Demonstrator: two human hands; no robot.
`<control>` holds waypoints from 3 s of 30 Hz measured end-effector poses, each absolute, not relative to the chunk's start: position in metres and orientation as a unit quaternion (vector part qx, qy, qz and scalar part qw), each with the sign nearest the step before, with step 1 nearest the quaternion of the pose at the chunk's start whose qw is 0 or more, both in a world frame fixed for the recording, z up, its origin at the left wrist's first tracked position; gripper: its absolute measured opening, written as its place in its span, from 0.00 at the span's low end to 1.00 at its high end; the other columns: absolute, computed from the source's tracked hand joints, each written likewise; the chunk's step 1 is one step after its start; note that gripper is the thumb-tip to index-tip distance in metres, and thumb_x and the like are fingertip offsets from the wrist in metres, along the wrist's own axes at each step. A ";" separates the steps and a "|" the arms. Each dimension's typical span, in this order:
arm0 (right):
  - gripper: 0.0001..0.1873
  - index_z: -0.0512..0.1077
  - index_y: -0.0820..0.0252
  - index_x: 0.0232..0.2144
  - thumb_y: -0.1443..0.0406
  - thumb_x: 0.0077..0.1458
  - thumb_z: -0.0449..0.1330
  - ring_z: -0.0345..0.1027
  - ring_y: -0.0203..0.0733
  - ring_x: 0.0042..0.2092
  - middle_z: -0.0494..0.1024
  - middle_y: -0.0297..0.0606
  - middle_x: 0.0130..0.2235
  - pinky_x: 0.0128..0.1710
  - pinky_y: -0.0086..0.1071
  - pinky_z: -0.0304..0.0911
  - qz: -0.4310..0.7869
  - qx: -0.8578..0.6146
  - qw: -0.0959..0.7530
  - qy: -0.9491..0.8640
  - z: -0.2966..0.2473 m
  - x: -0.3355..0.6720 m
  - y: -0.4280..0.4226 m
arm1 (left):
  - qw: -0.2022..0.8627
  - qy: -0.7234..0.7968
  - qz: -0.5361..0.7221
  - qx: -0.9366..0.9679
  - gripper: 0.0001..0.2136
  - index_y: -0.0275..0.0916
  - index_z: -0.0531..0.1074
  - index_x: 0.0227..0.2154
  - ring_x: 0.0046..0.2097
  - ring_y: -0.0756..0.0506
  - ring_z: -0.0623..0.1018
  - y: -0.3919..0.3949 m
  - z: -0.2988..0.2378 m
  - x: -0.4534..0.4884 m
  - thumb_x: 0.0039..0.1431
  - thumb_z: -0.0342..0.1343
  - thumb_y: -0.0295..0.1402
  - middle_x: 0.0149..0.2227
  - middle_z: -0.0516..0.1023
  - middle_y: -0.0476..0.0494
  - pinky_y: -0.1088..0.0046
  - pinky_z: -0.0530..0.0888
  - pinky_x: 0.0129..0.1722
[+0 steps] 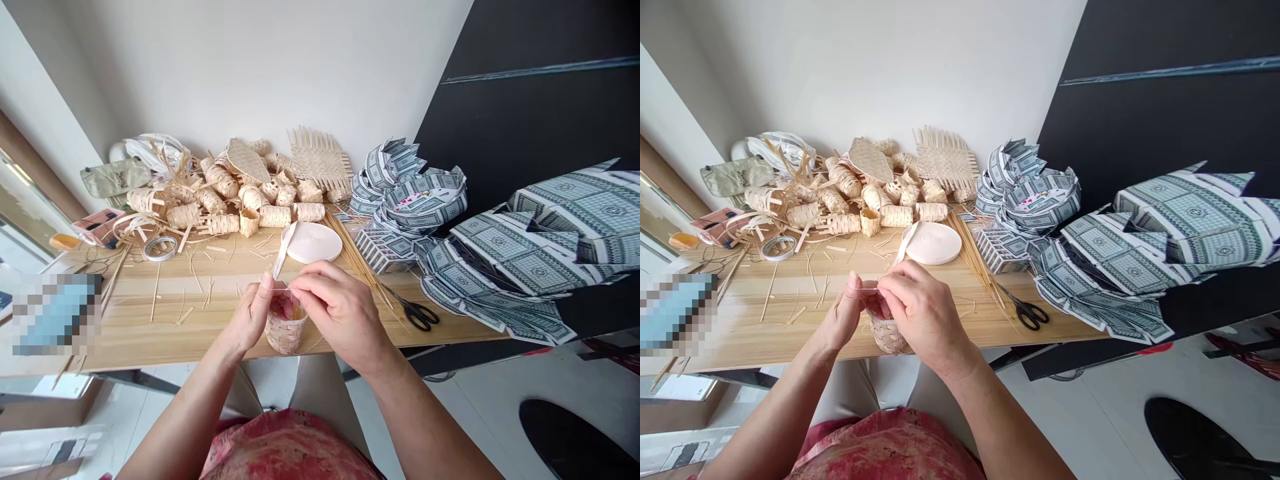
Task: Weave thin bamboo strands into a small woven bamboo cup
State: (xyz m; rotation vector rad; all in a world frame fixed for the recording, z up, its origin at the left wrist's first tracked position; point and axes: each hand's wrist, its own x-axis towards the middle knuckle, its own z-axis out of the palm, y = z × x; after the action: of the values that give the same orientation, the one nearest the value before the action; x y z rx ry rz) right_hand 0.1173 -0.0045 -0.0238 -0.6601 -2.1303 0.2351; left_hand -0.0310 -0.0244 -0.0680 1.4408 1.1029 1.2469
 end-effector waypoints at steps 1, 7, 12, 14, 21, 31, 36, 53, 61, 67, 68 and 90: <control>0.11 0.68 0.61 0.25 0.76 0.54 0.52 0.65 0.35 0.32 0.70 0.36 0.31 0.31 0.27 0.59 0.095 -0.272 0.429 -0.856 -0.023 0.118 -0.004 | 0.452 0.448 0.500 0.588 0.33 0.35 0.70 0.21 0.26 0.47 0.70 -0.024 -0.067 -0.031 0.57 0.31 0.57 0.22 0.69 0.45 0.73 0.66 0.28; 0.09 0.61 0.60 0.23 0.77 0.50 0.50 0.63 0.34 0.31 0.68 0.35 0.29 0.31 0.27 0.58 0.177 -0.292 0.450 -0.825 -0.024 0.118 -0.003 | 0.437 0.454 0.476 0.613 0.32 0.35 0.68 0.18 0.23 0.49 0.66 -0.026 -0.062 -0.029 0.58 0.31 0.56 0.18 0.65 0.47 0.74 0.63 0.26; 0.08 0.62 0.59 0.27 0.68 0.59 0.49 0.56 0.29 0.19 0.62 0.25 0.18 0.22 0.24 0.54 0.396 -0.345 0.360 -0.771 -0.026 0.126 -0.005 | 0.449 0.436 0.519 0.582 0.27 0.36 0.66 0.19 0.24 0.50 0.64 -0.026 -0.064 -0.028 0.60 0.36 0.53 0.20 0.63 0.49 0.74 0.62 0.25; 0.09 0.61 0.58 0.28 0.64 0.60 0.49 0.55 0.29 0.18 0.63 0.25 0.17 0.19 0.23 0.53 0.491 -0.336 0.351 -0.723 -0.029 0.127 -0.005 | 0.450 0.424 0.540 0.572 0.26 0.37 0.63 0.18 0.24 0.51 0.62 -0.025 -0.065 -0.028 0.61 0.37 0.51 0.21 0.63 0.49 0.74 0.61 0.26; 0.13 0.59 0.59 0.26 0.59 0.52 0.58 0.54 0.26 0.21 0.64 0.28 0.24 0.16 0.20 0.46 0.729 -0.236 0.381 -0.517 -0.035 0.120 -0.003 | 0.452 0.424 0.549 0.560 0.27 0.37 0.59 0.15 0.22 0.51 0.60 -0.023 -0.065 -0.027 0.61 0.36 0.51 0.17 0.59 0.49 0.73 0.58 0.25; 0.10 0.67 0.58 0.32 0.65 0.46 0.63 0.57 0.32 0.28 0.62 0.29 0.27 0.28 0.26 0.57 0.481 -0.330 0.435 -0.686 -0.040 0.110 -0.007 | 0.474 0.434 0.548 0.536 0.26 0.37 0.62 0.18 0.22 0.51 0.61 -0.023 -0.063 -0.026 0.59 0.39 0.53 0.17 0.61 0.50 0.73 0.58 0.24; 0.06 0.65 0.59 0.23 0.68 0.51 0.56 0.61 0.34 0.31 0.65 0.32 0.28 0.31 0.29 0.59 0.407 -0.304 0.460 -0.729 -0.034 0.107 -0.005 | 0.460 0.426 0.531 0.570 0.26 0.37 0.63 0.17 0.22 0.50 0.64 -0.023 -0.060 -0.029 0.59 0.39 0.53 0.17 0.64 0.49 0.73 0.60 0.25; 0.06 0.68 0.61 0.27 0.63 0.50 0.57 0.52 0.30 0.25 0.62 0.28 0.22 0.23 0.26 0.48 0.512 -0.331 0.333 -0.719 -0.027 0.122 0.002 | 0.565 0.370 0.615 0.408 0.21 0.35 0.64 0.19 0.18 0.56 0.56 -0.025 -0.053 -0.026 0.51 0.54 0.50 0.17 0.59 0.53 0.78 0.49 0.19; 0.12 0.67 0.62 0.21 0.60 0.50 0.58 0.49 0.30 0.24 0.59 0.28 0.20 0.24 0.26 0.47 0.534 -0.307 0.377 -0.692 -0.031 0.119 0.005 | 0.571 0.336 0.607 0.439 0.25 0.37 0.53 0.14 0.19 0.56 0.49 -0.025 -0.054 -0.026 0.53 0.53 0.49 0.16 0.48 0.56 0.76 0.47 0.21; 0.11 0.68 0.62 0.21 0.61 0.50 0.57 0.53 0.31 0.24 0.63 0.30 0.21 0.24 0.26 0.50 0.442 -0.349 0.409 -0.718 -0.032 0.121 0.006 | 0.520 0.389 0.599 0.468 0.23 0.35 0.61 0.15 0.20 0.56 0.51 -0.025 -0.056 -0.034 0.53 0.54 0.49 0.16 0.52 0.55 0.76 0.48 0.21; 0.11 0.68 0.62 0.20 0.62 0.50 0.56 0.53 0.31 0.24 0.63 0.30 0.20 0.23 0.26 0.49 0.420 -0.356 0.404 -0.730 -0.032 0.121 0.007 | 0.517 0.391 0.596 0.474 0.23 0.35 0.60 0.14 0.20 0.56 0.52 -0.025 -0.056 -0.035 0.52 0.55 0.48 0.16 0.52 0.55 0.76 0.49 0.21; 0.08 0.69 0.62 0.25 0.74 0.54 0.55 0.62 0.35 0.30 0.69 0.34 0.27 0.31 0.27 0.56 0.043 -0.225 0.432 -0.873 0.010 0.117 0.020 | 0.528 0.420 0.415 0.611 0.10 0.34 0.73 0.30 0.20 0.56 0.62 -0.017 0.006 -0.060 0.51 0.58 0.37 0.20 0.62 0.54 0.80 0.58 0.20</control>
State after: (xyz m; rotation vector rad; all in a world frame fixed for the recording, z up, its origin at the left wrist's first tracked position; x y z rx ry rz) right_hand 0.1171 0.0205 0.0103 -0.5606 -2.1754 0.1066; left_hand -0.0601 -0.0174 0.0056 1.4586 1.0037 0.9903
